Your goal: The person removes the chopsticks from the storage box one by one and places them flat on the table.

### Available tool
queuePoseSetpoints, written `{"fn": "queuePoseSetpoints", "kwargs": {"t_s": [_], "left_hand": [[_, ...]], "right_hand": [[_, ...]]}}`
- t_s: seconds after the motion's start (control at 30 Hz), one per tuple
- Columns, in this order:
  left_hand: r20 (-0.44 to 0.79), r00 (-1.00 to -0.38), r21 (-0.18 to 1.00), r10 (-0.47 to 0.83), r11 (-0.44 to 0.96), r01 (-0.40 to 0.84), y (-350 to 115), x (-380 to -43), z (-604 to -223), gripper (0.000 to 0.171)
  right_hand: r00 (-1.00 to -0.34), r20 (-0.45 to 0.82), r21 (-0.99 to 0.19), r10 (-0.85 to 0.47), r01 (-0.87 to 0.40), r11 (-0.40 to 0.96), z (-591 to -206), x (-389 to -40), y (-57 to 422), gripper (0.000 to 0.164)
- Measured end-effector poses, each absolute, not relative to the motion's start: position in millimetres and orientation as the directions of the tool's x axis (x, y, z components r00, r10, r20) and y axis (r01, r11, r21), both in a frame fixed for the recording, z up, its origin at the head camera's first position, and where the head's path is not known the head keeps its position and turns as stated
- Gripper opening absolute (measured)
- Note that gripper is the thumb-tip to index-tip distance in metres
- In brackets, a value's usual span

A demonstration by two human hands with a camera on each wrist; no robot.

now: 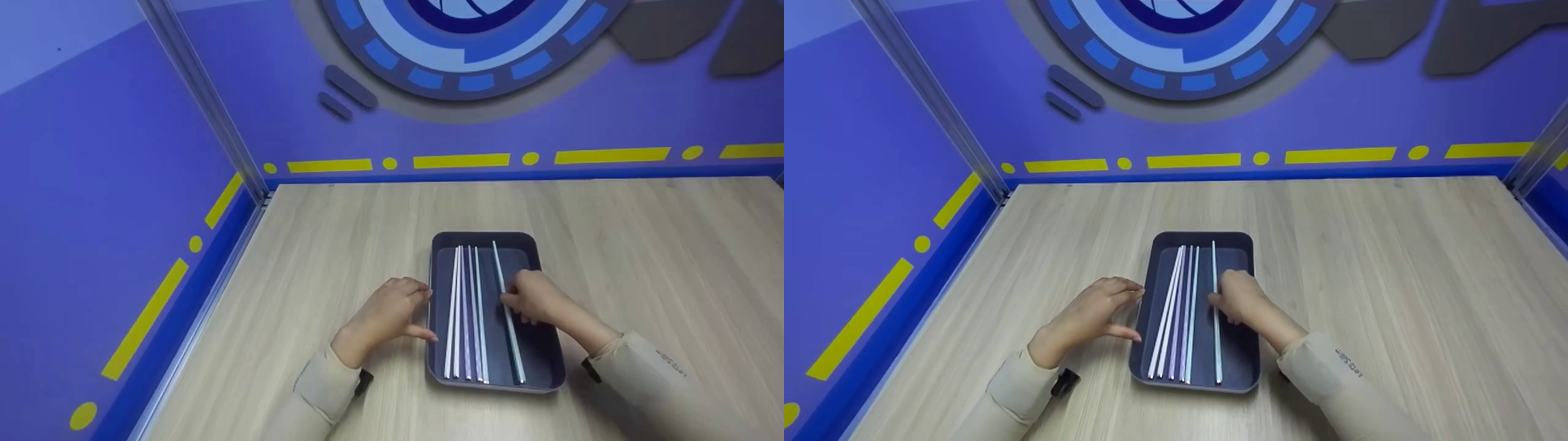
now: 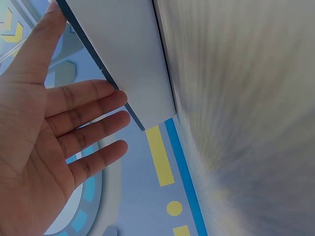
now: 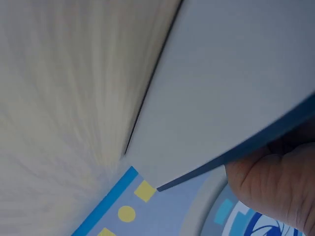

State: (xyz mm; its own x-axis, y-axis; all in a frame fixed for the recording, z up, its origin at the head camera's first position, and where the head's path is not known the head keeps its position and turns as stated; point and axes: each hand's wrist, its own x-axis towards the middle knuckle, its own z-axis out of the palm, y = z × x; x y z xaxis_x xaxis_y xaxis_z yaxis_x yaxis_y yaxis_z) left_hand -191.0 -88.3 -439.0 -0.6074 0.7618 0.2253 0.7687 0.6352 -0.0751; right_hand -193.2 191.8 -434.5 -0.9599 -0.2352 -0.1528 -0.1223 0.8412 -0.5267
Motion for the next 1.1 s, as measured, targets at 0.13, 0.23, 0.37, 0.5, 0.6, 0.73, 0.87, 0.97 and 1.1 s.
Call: {"fn": "queuePoseSetpoints", "kwargs": {"t_s": [0.13,0.23,0.37,0.5,0.6,0.73,0.87,0.97,1.1], "left_hand": [[0.229,-0.604,-0.090,0.764,0.634,0.768,-88,-190,-438,0.083],[0.234,-0.602,-0.089,0.764,0.633,0.769,-89,-190,-438,0.082],[0.246,-0.598,-0.081,0.763,0.631,0.771,-89,-191,-439,0.081],[0.241,-0.601,-0.075,0.762,0.632,0.771,-89,-191,-439,0.080],[0.232,-0.606,-0.073,0.761,0.635,0.769,-89,-191,-438,0.080],[0.224,-0.608,-0.072,0.761,0.635,0.769,-88,-191,-438,0.080],[0.225,-0.605,-0.074,0.764,0.632,0.771,-88,-191,-438,0.080],[0.223,-0.609,-0.068,0.762,0.635,0.770,-88,-191,-438,0.080],[0.213,-0.618,-0.058,0.757,0.641,0.765,-88,-191,-439,0.080]], "right_hand": [[-0.958,-0.160,-0.551,-0.238,-0.113,0.827,-428,-194,198,0.025],[-0.956,-0.162,-0.566,-0.244,-0.112,0.817,-422,-195,204,0.022],[-0.955,-0.128,-0.579,-0.267,-0.146,0.802,-416,-195,213,0.019],[-0.949,-0.096,-0.607,-0.302,-0.184,0.773,-412,-195,225,0.019],[-0.943,-0.087,-0.626,-0.321,-0.199,0.754,-410,-194,233,0.020],[-0.943,-0.072,-0.624,-0.325,-0.212,0.752,-408,-193,241,0.021],[-0.944,-0.072,-0.628,-0.322,-0.208,0.750,-406,-193,250,0.021],[-0.943,-0.091,-0.641,-0.320,-0.190,0.743,-405,-193,257,0.022],[-0.941,-0.113,-0.651,-0.319,-0.172,0.739,-405,-192,265,0.022]]}}
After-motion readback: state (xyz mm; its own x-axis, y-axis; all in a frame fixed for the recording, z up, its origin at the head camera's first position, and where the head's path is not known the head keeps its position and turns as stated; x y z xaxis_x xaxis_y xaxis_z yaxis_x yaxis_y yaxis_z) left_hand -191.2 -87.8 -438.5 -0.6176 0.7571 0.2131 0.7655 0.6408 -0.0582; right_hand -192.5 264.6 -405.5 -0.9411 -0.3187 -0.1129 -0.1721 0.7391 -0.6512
